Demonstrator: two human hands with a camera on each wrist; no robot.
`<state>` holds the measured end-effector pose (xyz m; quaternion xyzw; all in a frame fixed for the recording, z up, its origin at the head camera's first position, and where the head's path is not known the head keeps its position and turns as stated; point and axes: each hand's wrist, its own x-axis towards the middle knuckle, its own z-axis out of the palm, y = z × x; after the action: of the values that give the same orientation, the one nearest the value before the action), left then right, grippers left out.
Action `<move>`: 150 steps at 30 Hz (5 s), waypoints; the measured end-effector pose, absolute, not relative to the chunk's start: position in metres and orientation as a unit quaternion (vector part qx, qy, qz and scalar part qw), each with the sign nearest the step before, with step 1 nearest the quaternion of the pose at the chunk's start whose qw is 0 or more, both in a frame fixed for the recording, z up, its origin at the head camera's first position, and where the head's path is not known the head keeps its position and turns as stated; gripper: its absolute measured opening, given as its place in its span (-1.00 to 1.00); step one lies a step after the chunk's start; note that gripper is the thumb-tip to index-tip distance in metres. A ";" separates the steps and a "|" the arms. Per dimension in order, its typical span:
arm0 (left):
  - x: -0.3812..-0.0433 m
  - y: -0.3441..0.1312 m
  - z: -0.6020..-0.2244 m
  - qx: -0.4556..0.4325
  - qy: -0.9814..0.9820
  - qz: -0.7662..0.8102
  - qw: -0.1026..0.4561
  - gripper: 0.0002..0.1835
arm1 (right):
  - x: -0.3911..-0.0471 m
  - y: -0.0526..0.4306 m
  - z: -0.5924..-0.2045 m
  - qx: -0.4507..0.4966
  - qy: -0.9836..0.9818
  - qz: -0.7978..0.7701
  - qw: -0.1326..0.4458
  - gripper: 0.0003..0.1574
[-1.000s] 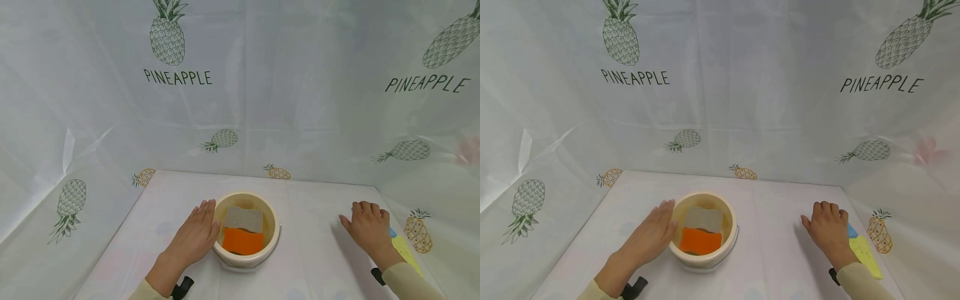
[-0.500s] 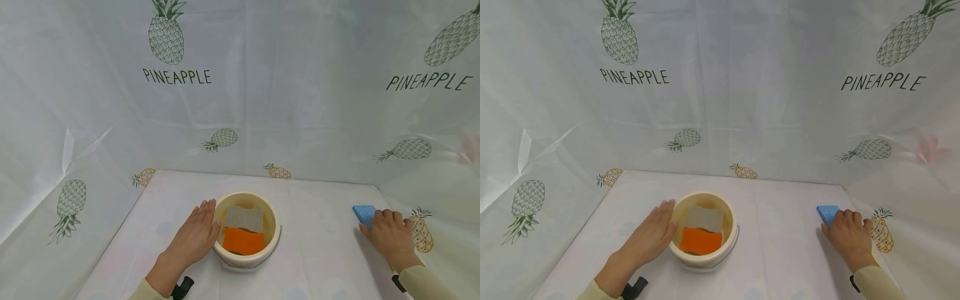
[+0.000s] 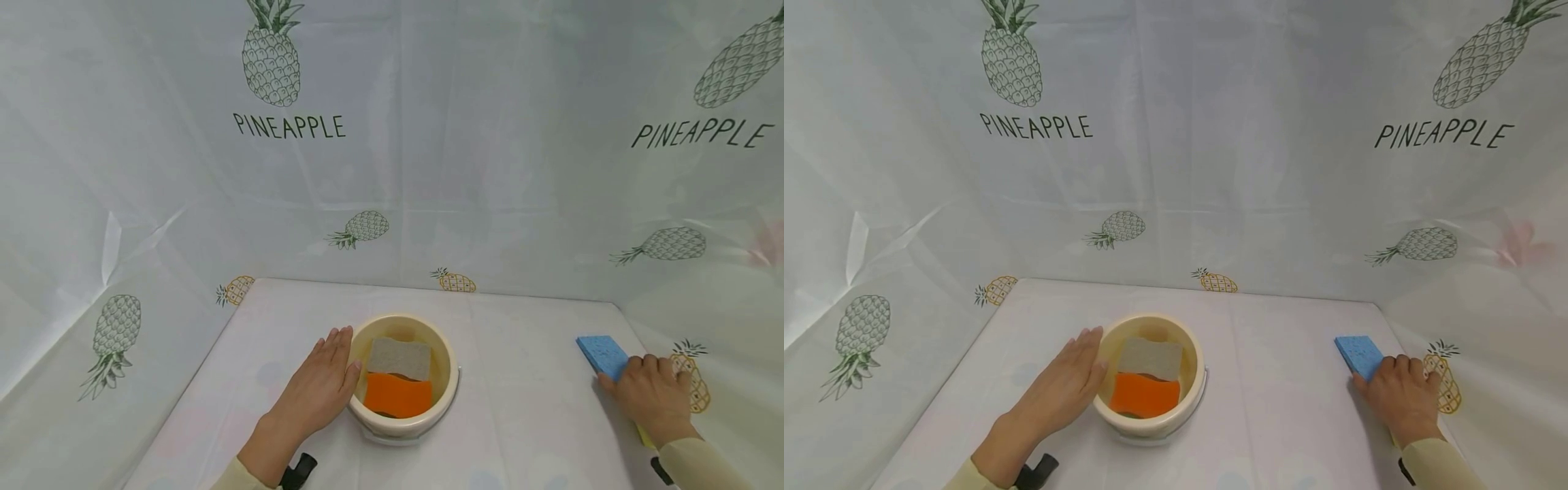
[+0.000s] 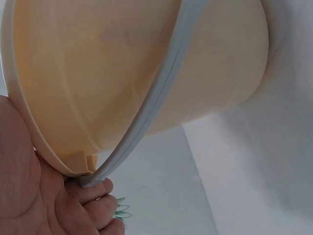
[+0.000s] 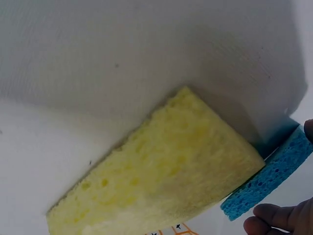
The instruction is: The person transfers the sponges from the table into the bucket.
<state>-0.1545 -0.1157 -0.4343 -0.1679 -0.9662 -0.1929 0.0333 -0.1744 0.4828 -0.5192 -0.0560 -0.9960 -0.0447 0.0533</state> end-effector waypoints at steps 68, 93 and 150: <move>-0.156 -0.117 -0.440 -0.170 -0.965 -0.192 0.046 -0.28 | -0.204 0.401 -0.517 0.065 -0.979 -0.014 0.195 -0.08; -0.156 -0.116 -0.431 -0.183 -0.972 -0.132 0.057 -0.30 | -0.213 0.325 -0.481 0.170 -0.951 -0.032 0.257 -0.09; -0.154 -0.117 -0.433 -0.177 -0.970 -0.154 0.055 -0.30 | -0.185 0.141 -0.400 0.330 -0.943 -0.005 0.053 -0.21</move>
<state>-0.1536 -0.1169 -0.4327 -0.1774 -0.9704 -0.1545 0.0549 -0.1851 0.1412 -0.4004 0.3296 -0.9426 -0.0048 0.0529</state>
